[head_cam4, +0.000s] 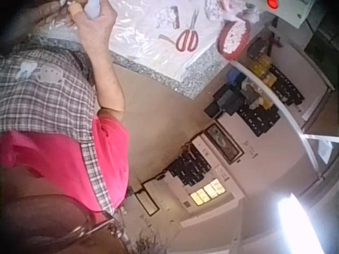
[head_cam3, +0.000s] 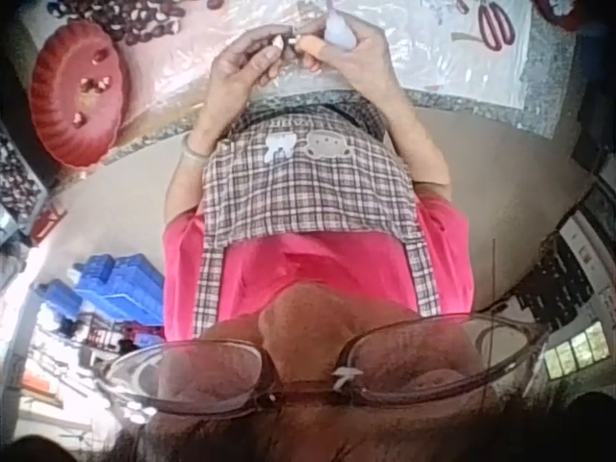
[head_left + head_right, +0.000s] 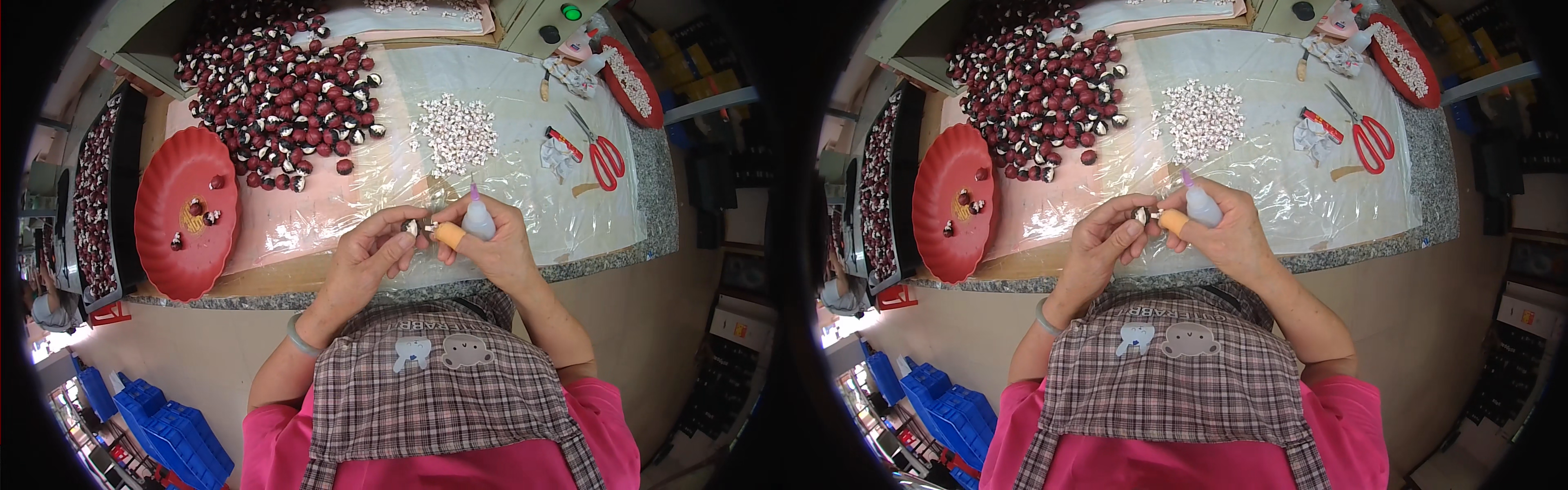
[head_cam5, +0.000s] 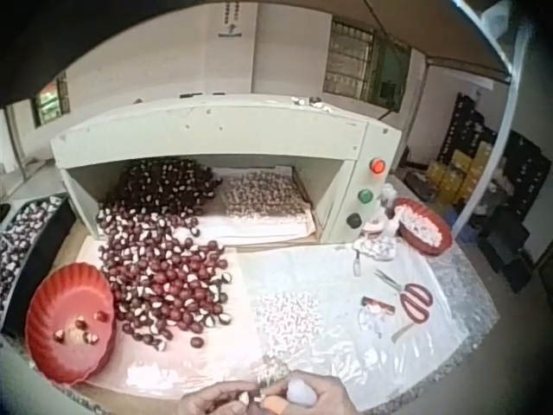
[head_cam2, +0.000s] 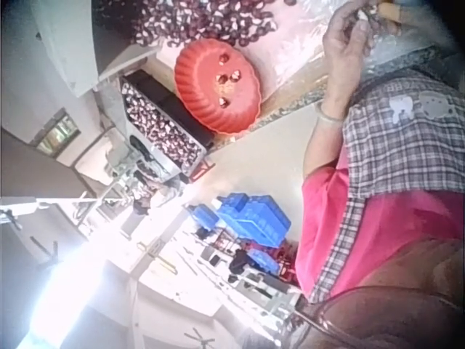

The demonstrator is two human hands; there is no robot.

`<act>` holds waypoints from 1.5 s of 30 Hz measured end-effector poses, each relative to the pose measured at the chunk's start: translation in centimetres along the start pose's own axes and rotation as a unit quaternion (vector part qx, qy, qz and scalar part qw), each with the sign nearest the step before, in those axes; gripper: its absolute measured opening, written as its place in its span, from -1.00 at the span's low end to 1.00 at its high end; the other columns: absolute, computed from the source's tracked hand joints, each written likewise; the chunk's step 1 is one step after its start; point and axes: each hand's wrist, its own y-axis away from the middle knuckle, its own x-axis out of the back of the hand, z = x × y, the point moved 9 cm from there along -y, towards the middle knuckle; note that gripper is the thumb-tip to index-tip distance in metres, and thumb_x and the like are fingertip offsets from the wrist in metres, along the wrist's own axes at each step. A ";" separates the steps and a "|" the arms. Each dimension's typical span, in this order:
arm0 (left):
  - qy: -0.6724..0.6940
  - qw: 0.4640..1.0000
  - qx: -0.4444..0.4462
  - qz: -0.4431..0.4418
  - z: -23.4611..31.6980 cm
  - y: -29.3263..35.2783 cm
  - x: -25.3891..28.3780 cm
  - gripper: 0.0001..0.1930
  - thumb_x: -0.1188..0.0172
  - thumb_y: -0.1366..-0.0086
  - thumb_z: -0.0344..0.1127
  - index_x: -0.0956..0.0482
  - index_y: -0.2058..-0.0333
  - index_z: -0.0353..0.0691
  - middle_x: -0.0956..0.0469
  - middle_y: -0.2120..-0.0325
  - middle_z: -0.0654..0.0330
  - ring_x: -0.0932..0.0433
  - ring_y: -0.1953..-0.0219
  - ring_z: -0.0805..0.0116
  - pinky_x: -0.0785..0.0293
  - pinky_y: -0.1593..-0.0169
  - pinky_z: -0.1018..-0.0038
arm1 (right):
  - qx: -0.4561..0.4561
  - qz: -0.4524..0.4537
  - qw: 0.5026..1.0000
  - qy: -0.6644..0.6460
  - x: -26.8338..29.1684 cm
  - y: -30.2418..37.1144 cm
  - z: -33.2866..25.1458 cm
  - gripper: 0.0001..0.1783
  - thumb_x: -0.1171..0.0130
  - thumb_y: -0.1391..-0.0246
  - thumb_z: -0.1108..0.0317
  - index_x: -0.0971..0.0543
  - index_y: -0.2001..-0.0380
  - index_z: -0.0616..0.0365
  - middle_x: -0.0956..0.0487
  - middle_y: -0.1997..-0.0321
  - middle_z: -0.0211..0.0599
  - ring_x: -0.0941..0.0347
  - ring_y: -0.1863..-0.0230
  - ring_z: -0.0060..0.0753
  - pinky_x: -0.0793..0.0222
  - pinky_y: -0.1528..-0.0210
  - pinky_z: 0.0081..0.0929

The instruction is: Applying glue to red toy components and attaching small white decorative pieces.

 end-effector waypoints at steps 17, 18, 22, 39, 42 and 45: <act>-0.340 0.927 -0.153 0.034 2.8 1.0 -0.8 -0.69 -0.11 -0.25 -0.47 -0.46 0.02 -0.33 -0.54 0.35 0.04 -0.55 0.34 0.19 -0.47 0.26 0.39 | 0.063 0.022 0.986 0.154 -0.9 0.8 0.1 -0.89 -0.25 -0.02 0.49 -0.56 0.37 0.28 -0.60 0.49 -0.31 -0.54 0.54 -0.59 -0.45 0.52 -0.63; -0.363 0.910 -0.194 0.037 3.3 1.1 -1.1 -0.70 -0.10 -0.23 -0.48 -0.46 0.04 -0.33 -0.53 0.33 0.00 -0.54 0.32 0.09 -0.47 0.25 0.34 | 0.062 0.021 0.986 0.154 -1.0 0.8 0.4 -0.89 -0.25 -0.02 0.49 -0.56 0.37 0.28 -0.60 0.49 -0.31 -0.54 0.54 -0.59 -0.45 0.52 -0.63; -0.380 0.894 -0.230 0.051 3.7 1.5 -1.4 -0.73 -0.08 -0.22 -0.50 -0.47 0.08 -0.32 -0.52 0.30 -0.02 -0.53 0.29 0.01 -0.47 0.22 0.30 | 0.107 0.035 0.982 0.149 -1.2 1.0 0.5 -0.91 -0.24 -0.03 0.50 -0.55 0.38 0.27 -0.59 0.48 -0.31 -0.55 0.53 -0.58 -0.46 0.53 -0.65; -0.412 0.860 -0.207 0.218 8.1 -0.5 7.9 -0.85 -0.08 -0.20 -0.50 -0.49 0.23 -0.24 -0.45 0.37 0.25 -0.47 0.45 0.57 -0.29 0.49 0.70 | 0.041 0.030 0.997 0.061 1.2 0.3 0.8 -0.76 -0.17 -0.05 0.56 -0.55 0.16 0.23 -0.56 0.42 -0.40 -0.40 0.55 -0.73 -0.36 0.52 -0.74; -0.536 0.783 -0.233 0.214 8.6 -1.3 6.4 -0.82 -0.19 -0.15 -0.45 -0.51 0.24 -0.25 -0.43 0.40 0.13 -0.52 0.47 0.28 -0.41 0.45 0.44 | 0.047 0.023 0.996 0.066 1.1 0.4 0.8 -0.77 -0.13 -0.04 0.59 -0.55 0.18 0.23 -0.58 0.39 -0.35 -0.42 0.53 -0.72 -0.39 0.50 -0.73; -0.616 0.725 -0.242 0.191 8.1 -1.7 5.1 -0.77 -0.24 -0.09 -0.41 -0.47 0.25 -0.25 -0.45 0.37 0.03 -0.51 0.42 0.00 -0.45 0.37 0.21 | 0.046 0.022 0.993 0.102 1.2 0.5 0.5 -0.77 -0.11 -0.03 0.61 -0.55 0.19 0.24 -0.57 0.38 -0.34 -0.43 0.49 -0.71 -0.40 0.47 -0.73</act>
